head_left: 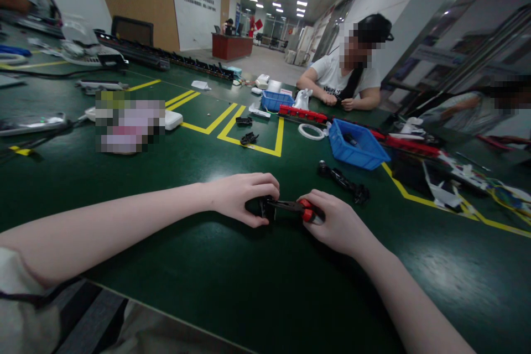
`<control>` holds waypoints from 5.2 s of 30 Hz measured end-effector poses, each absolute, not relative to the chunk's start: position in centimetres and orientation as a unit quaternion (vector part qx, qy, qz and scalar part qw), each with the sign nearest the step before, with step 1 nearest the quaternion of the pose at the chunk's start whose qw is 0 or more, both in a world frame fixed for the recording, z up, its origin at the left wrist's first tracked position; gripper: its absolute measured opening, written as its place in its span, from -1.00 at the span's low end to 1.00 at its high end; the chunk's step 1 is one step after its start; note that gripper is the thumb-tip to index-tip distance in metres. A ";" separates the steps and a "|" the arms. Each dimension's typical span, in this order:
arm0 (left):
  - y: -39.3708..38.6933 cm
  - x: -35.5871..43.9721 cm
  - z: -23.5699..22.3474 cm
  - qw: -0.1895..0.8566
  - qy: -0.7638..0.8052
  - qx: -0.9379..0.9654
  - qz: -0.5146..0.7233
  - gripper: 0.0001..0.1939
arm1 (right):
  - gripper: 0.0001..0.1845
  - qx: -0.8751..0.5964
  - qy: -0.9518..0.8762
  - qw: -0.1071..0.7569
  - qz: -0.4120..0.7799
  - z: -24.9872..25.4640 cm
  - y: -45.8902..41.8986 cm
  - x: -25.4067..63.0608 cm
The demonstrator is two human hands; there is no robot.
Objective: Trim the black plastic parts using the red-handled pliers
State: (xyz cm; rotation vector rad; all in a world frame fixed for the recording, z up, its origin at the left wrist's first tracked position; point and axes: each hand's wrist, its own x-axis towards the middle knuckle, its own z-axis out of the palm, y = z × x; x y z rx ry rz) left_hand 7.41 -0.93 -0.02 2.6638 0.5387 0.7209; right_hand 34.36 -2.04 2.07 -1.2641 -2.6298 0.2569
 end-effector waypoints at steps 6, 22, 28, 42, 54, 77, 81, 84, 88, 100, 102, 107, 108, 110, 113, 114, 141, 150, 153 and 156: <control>-0.8 7.3 0.0 0.200 0.201 0.933 0.224 -0.55 | -0.79 -0.410 -0.903 0.112 0.067 1.9 -2.1 34.5; -0.6 7.1 0.5 0.287 0.244 0.895 0.237 -0.57 | -0.68 -0.402 -0.893 0.186 -0.082 0.4 -1.8 34.4; -0.6 7.1 0.5 0.302 0.249 0.885 0.251 -0.62 | -0.66 -0.394 -0.891 0.195 -0.115 0.3 -1.9 34.3; -1.2 7.1 0.9 0.292 0.254 0.886 0.257 -0.67 | -0.72 -0.379 -0.889 0.201 -0.161 0.5 -1.9 34.2; -0.5 7.1 0.3 0.213 0.285 0.906 0.231 -0.57 | -0.67 -0.461 -0.859 0.204 -0.085 0.3 -0.7 36.2; 0.4 6.4 -0.2 0.197 0.383 0.872 0.233 -0.57 | -0.70 -0.430 -0.878 0.206 -0.049 0.8 -1.5 34.4; 0.3 6.5 -0.6 0.177 0.371 0.884 0.221 -0.65 | -0.75 -0.417 -0.892 0.160 -0.070 1.3 -2.2 31.3; 0.4 6.4 -0.8 0.174 0.369 0.886 0.221 -0.68 | -0.76 -0.435 -0.892 0.084 -0.092 1.6 -1.8 29.7; 0.3 6.1 -0.8 0.179 0.359 0.891 0.213 -0.71 | -0.78 -0.448 -0.888 0.012 -0.103 2.1 -0.9 28.6; -0.3 5.4 -0.3 0.183 0.345 0.904 0.176 -0.57 | -0.88 -0.432 -0.882 -0.149 -0.117 3.9 1.1 25.6; -0.6 5.3 0.0 0.198 0.350 0.898 0.181 -0.56 | -0.94 -0.417 -0.891 -0.158 -0.088 4.6 1.8 26.0; -0.8 5.2 0.5 0.232 0.367 0.869 0.239 -0.68 | -0.96 -0.416 -0.902 0.060 0.098 6.0 1.7 26.7; -0.7 5.2 0.6 0.219 0.365 0.869 0.252 -0.71 | -0.96 -0.408 -0.893 0.129 0.143 6.0 1.3 26.7; -0.7 5.2 0.6 0.175 0.358 0.877 0.269 -0.77 | -0.95 -0.392 -0.866 0.223 0.217 5.5 0.1 26.3; -0.7 5.3 0.3 0.087 0.340 0.896 0.273 -0.85 | -0.95 -0.404 -0.830 0.279 0.265 4.1 -1.8 25.5; -0.7 5.3 0.2 0.057 0.331 0.902 0.272 -0.86 | -0.95 -0.409 -0.820 0.293 0.271 3.6 -2.4 25.2; -1.3 5.8 -0.2 -0.162 0.252 0.899 0.319 -0.85 | -0.88 -0.432 -0.761 0.394 0.280 1.2 -4.5 24.6; -0.9 5.3 0.0 -0.082 0.243 0.918 0.303 -0.86 | -0.92 -0.417 -0.782 0.369 0.281 1.7 -3.8 25.4; -0.6 4.7 0.6 0.046 0.252 0.932 0.258 -0.81 | -0.93 -0.422 -0.787 0.361 0.269 1.5 -3.3 26.0; -0.4 4.3 1.1 0.130 0.266 0.930 0.219 -0.62 | -0.94 -0.424 -0.792 0.352 0.262 0.9 -2.8 26.3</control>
